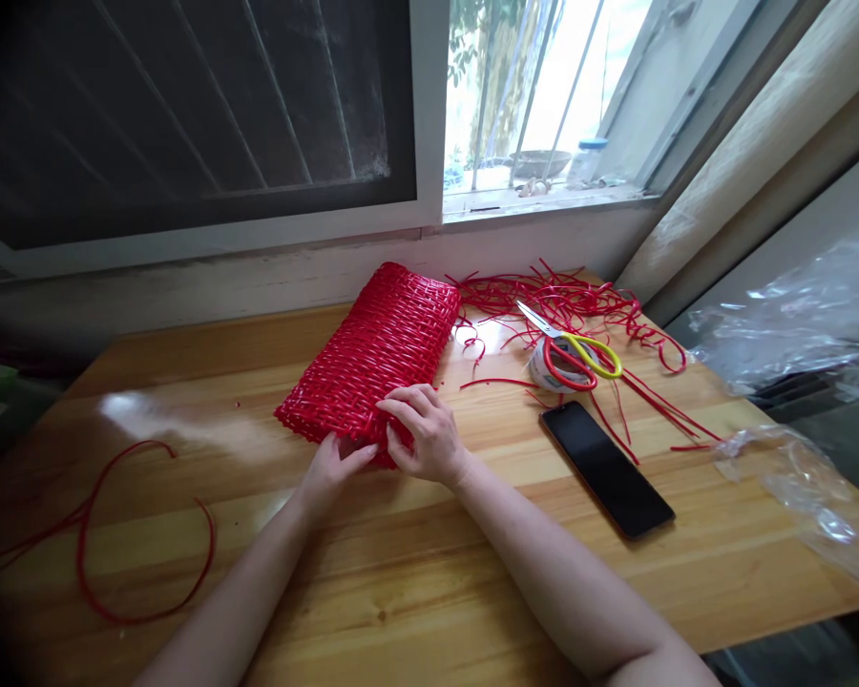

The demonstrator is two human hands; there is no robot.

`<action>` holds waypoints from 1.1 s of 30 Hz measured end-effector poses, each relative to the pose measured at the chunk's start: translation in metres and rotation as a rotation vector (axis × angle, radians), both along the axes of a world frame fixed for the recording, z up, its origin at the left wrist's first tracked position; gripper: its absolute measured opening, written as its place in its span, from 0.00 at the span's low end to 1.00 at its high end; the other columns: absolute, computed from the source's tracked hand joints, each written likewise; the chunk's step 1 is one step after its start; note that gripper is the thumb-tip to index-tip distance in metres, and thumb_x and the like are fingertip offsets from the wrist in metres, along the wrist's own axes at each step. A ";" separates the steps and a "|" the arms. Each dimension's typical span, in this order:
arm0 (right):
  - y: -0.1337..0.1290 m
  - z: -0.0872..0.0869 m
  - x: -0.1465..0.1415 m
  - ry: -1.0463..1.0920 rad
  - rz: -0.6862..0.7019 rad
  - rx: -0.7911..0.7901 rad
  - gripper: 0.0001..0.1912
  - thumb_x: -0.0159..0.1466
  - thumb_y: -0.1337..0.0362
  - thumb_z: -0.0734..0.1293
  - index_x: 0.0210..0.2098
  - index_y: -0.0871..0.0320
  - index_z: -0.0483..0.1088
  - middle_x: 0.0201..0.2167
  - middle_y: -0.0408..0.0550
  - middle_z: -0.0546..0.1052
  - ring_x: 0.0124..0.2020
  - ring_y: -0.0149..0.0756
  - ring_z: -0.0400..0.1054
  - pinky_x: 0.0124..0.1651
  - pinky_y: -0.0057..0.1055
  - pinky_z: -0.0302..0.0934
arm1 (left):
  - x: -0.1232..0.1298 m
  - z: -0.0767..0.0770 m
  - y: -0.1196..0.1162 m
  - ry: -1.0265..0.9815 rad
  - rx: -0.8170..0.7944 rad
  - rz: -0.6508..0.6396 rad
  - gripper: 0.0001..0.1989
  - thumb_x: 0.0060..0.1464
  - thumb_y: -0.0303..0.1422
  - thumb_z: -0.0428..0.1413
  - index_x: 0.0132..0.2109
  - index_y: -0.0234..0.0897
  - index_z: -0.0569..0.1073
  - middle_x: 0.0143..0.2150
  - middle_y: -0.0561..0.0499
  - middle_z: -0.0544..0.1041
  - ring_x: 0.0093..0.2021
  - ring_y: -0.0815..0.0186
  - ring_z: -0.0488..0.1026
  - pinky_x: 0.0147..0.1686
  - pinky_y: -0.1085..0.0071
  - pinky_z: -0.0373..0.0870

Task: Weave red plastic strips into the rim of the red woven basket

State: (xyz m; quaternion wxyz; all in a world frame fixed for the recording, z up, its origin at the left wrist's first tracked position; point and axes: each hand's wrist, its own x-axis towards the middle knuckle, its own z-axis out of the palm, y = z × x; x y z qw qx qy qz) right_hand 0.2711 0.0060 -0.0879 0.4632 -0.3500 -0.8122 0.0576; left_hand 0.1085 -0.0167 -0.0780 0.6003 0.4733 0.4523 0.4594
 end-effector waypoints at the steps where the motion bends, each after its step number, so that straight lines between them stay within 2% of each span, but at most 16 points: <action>1: 0.000 -0.001 0.000 0.003 0.000 -0.001 0.20 0.54 0.70 0.61 0.47 0.57 0.65 0.42 0.51 0.70 0.44 0.39 0.63 0.48 0.40 0.59 | 0.000 0.000 -0.001 -0.013 0.000 0.005 0.20 0.39 0.30 0.61 0.43 0.32 0.71 0.45 0.44 0.76 0.49 0.55 0.70 0.51 0.60 0.63; 8: 0.000 -0.004 0.001 0.028 -0.005 -0.006 0.21 0.53 0.71 0.61 0.47 0.57 0.65 0.42 0.51 0.70 0.45 0.41 0.62 0.49 0.42 0.59 | -0.002 -0.004 -0.003 -0.167 -0.009 0.059 0.25 0.42 0.30 0.60 0.50 0.35 0.68 0.49 0.43 0.74 0.52 0.55 0.68 0.52 0.59 0.63; 13: -0.001 -0.002 -0.001 0.046 -0.023 0.005 0.20 0.53 0.71 0.61 0.46 0.58 0.66 0.42 0.50 0.70 0.45 0.40 0.62 0.49 0.40 0.59 | -0.008 -0.009 -0.002 -0.240 0.013 0.100 0.22 0.43 0.28 0.60 0.48 0.35 0.69 0.48 0.45 0.74 0.52 0.56 0.68 0.53 0.60 0.62; 16: -0.001 -0.002 -0.003 0.049 -0.025 0.012 0.19 0.53 0.72 0.62 0.45 0.58 0.67 0.41 0.50 0.70 0.44 0.39 0.61 0.49 0.39 0.59 | -0.008 -0.009 -0.002 -0.241 -0.011 0.074 0.22 0.43 0.26 0.60 0.48 0.36 0.69 0.47 0.46 0.75 0.51 0.57 0.68 0.52 0.61 0.63; 20: -0.002 -0.002 -0.003 0.051 -0.035 0.037 0.18 0.54 0.72 0.62 0.44 0.57 0.69 0.41 0.49 0.71 0.43 0.38 0.62 0.48 0.39 0.61 | -0.001 -0.007 -0.003 -0.193 -0.028 0.127 0.24 0.42 0.29 0.61 0.50 0.38 0.68 0.45 0.48 0.76 0.47 0.60 0.72 0.49 0.62 0.67; 24: -0.002 -0.003 -0.003 0.070 -0.031 0.077 0.18 0.54 0.73 0.62 0.44 0.55 0.70 0.40 0.48 0.72 0.42 0.37 0.62 0.47 0.38 0.62 | 0.008 -0.002 -0.006 -0.111 -0.053 0.232 0.20 0.42 0.34 0.62 0.44 0.33 0.72 0.43 0.46 0.78 0.42 0.60 0.75 0.44 0.63 0.71; 29: -0.001 -0.006 -0.004 0.066 -0.028 0.112 0.20 0.54 0.73 0.63 0.45 0.53 0.70 0.41 0.47 0.73 0.42 0.37 0.63 0.47 0.38 0.62 | 0.011 -0.001 -0.009 -0.091 -0.043 0.261 0.16 0.44 0.39 0.60 0.38 0.32 0.74 0.36 0.47 0.79 0.31 0.62 0.77 0.34 0.65 0.74; 33: -0.001 -0.008 -0.004 0.062 -0.033 0.106 0.20 0.55 0.72 0.62 0.46 0.52 0.70 0.41 0.47 0.73 0.42 0.36 0.63 0.47 0.38 0.63 | 0.013 -0.004 -0.010 -0.115 -0.054 0.271 0.17 0.44 0.40 0.60 0.38 0.32 0.74 0.33 0.48 0.80 0.30 0.61 0.77 0.33 0.65 0.75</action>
